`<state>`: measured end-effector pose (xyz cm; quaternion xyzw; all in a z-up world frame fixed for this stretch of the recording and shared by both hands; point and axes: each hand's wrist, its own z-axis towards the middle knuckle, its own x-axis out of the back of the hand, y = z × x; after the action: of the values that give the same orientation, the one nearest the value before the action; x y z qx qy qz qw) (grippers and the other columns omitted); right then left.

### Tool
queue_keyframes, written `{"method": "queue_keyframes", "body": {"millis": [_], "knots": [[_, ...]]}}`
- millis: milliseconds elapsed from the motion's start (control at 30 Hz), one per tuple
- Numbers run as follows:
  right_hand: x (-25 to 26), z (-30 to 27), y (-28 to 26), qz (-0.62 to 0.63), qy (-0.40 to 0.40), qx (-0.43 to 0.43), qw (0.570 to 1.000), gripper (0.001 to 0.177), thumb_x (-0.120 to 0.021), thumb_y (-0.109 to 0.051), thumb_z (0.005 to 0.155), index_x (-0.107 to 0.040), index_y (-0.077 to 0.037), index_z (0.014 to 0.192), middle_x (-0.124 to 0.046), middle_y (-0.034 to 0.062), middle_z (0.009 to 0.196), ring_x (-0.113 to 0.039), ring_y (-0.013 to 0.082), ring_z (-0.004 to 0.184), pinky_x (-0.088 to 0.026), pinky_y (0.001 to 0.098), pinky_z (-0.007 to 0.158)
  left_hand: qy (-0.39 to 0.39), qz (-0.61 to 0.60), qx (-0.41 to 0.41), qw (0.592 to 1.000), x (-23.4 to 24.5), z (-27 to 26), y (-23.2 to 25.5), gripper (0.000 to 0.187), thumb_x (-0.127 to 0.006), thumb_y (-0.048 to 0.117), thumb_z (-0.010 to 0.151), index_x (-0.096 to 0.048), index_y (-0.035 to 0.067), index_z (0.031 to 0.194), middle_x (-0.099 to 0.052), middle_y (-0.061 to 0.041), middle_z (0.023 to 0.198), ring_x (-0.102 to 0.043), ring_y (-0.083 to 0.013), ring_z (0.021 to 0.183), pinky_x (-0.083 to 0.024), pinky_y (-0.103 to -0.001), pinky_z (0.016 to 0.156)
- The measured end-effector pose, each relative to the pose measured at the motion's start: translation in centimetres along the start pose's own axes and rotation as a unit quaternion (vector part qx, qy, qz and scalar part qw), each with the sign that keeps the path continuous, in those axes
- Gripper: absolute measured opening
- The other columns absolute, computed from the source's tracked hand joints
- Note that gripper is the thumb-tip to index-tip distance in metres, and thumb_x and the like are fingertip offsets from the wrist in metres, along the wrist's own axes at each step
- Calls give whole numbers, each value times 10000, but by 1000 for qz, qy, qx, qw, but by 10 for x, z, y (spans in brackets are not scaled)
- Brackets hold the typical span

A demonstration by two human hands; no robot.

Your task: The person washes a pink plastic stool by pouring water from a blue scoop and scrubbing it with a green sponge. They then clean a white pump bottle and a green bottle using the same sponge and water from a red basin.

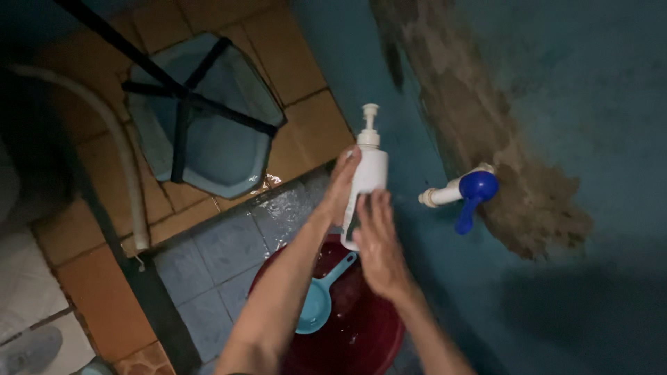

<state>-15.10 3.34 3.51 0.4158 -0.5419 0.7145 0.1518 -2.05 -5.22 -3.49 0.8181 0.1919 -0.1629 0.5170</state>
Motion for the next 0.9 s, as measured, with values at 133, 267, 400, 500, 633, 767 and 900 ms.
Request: {"method": "queue_keyframes", "body": {"millis": [133,267,400,500,633,767,900], "knots": [[14,60,41,242,50,-89,965,622,-349,-287,1118,-118,-37,1638,20,256,1718,-46,431,1593,-179,486,1270,-33,-54,22,998,2,6,-27,661,-477,630,1003,-476,125,1430,-612,-44,1187,-637,-136,1026,-565,-321,833],[6,4,16,183,-10,-74,980,629,-356,-342,1097,-167,-76,1635,2,238,1726,-84,390,1590,-209,458,1260,-200,-280,-31,939,21,28,-41,737,-424,682,1166,-555,-19,1350,-615,-164,1051,-647,-239,863,-574,-348,679],[10,5,36,158,19,-30,987,596,-347,-325,1132,-176,-87,1652,-35,237,1742,-117,393,1614,-200,477,1290,-73,-170,0,983,-1,30,-40,671,-469,656,1069,-513,76,1403,-585,-113,1101,-622,-199,925,-565,-334,745],[15,61,70,189,38,-67,979,587,-359,-266,1143,-155,-61,1654,-49,247,1734,-90,426,1610,-166,505,1289,-28,-91,-17,995,-21,33,-29,651,-472,615,1047,-508,73,1407,-619,-86,1189,-657,-163,1044,-589,-314,877],[5,37,53,29,38,-6,999,585,-404,-205,1100,-234,-68,1642,-111,252,1717,-151,475,1584,-206,526,1285,39,-95,15,995,-25,38,-9,574,-481,559,988,-479,134,1374,-623,-137,1146,-646,-253,978,-578,-401,817],[5,14,29,-49,9,-31,998,596,-426,-198,1069,-246,-59,1619,-136,275,1678,-143,524,1533,-203,565,1234,21,-92,-14,995,-23,44,-35,605,-516,512,1068,-485,9,1403,-590,-216,1152,-609,-323,965,-544,-461,801],[15,66,53,-30,38,-20,999,564,-413,-204,1098,-273,-76,1629,-141,279,1688,-140,528,1544,-220,570,1242,5,246,-251,936,-20,32,-62,650,-488,506,1068,-386,86,1553,-524,-192,1388,-563,-325,1247,-551,-451,993]]}}
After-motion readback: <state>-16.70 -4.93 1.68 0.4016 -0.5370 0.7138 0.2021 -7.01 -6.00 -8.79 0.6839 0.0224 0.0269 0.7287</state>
